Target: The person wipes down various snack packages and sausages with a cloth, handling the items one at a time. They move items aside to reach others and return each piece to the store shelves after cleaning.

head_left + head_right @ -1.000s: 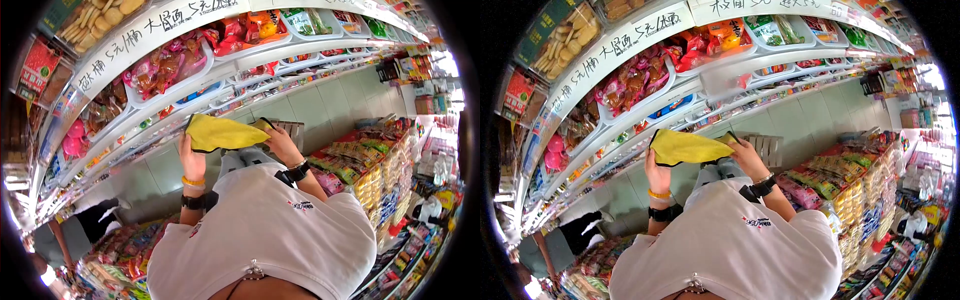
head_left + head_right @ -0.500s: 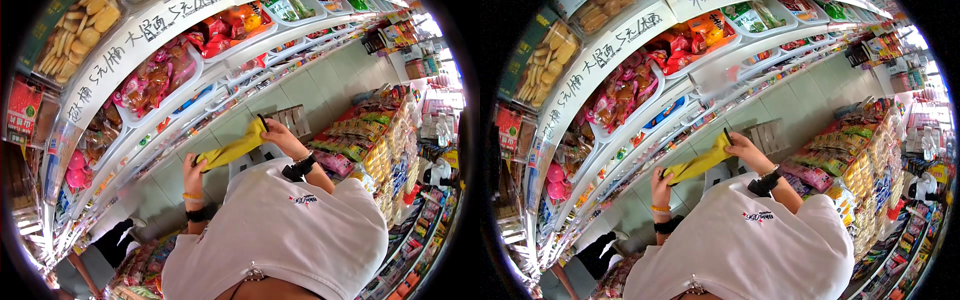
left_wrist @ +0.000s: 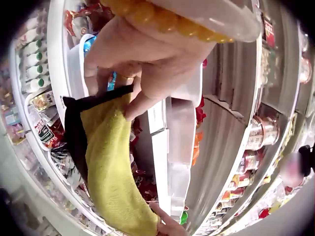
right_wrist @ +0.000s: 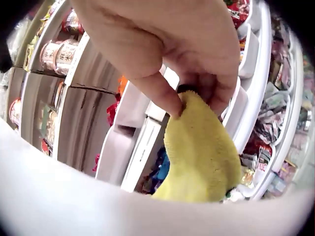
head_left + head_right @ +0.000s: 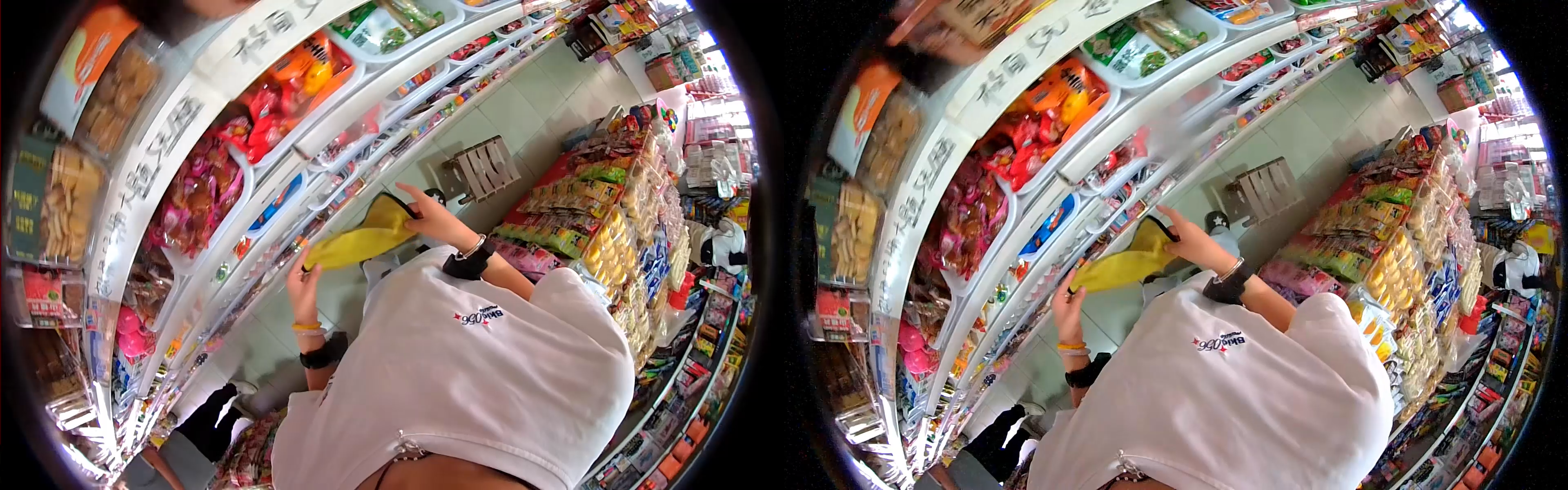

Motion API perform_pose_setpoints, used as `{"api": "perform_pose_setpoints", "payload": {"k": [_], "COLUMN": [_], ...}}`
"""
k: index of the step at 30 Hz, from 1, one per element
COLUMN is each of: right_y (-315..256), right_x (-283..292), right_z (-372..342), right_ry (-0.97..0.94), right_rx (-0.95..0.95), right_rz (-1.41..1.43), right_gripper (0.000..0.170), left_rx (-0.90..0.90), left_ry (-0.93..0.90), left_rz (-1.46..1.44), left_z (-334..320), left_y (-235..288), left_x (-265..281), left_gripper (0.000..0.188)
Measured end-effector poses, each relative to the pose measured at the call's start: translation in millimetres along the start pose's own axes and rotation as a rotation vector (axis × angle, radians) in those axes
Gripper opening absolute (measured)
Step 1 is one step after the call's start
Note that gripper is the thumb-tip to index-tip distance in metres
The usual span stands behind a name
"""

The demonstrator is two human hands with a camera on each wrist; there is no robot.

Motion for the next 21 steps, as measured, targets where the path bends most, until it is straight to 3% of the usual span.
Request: {"api": "perform_pose_setpoints", "payload": {"k": [1,4,7,13,18,21], "right_y": [-7.1,-8.9,-8.7,8.2,10.6,13.7], "right_x": [13.6,63.0,124.9,254.0,316.7,326.5], "right_z": [-1.6,3.1,-11.2,-44.8,-64.8,-61.4], "right_ry": [0.046,0.039,0.000,0.197,0.405,0.454], "right_rx": [0.123,0.463,0.257,0.057,0.144,0.152], "right_rz": [0.057,-0.262,-0.209,-0.443,-0.508,-0.537], "right_gripper": [0.061,0.051,0.041,0.042,0.037,0.029], "left_rx": [-0.009,-0.018,-0.005,0.021,-0.014,-0.056], "left_ry": [0.030,0.049,0.032,0.161,0.206,0.151], "left_rz": [0.045,0.059,0.100,0.484,0.713,0.663], "left_z": [5.8,26.9,55.7,119.1,149.3,161.0], "left_y": [5.9,9.1,15.7,38.9,65.5,60.5], "left_x": [-8.5,-39.4,-84.1,-192.9,-254.9,-261.8], "left_gripper": [0.050,0.048,0.046,0.035,0.025,0.020]}}
Point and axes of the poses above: each hand's wrist, its own z-axis towards the middle knuckle, its own x-axis out of the back of the hand, y = z × x, the point moved 4 cm from there along z, towards the middle knuckle, and after that the axes turned 10 degrees about -y, right-handed, at the moved point
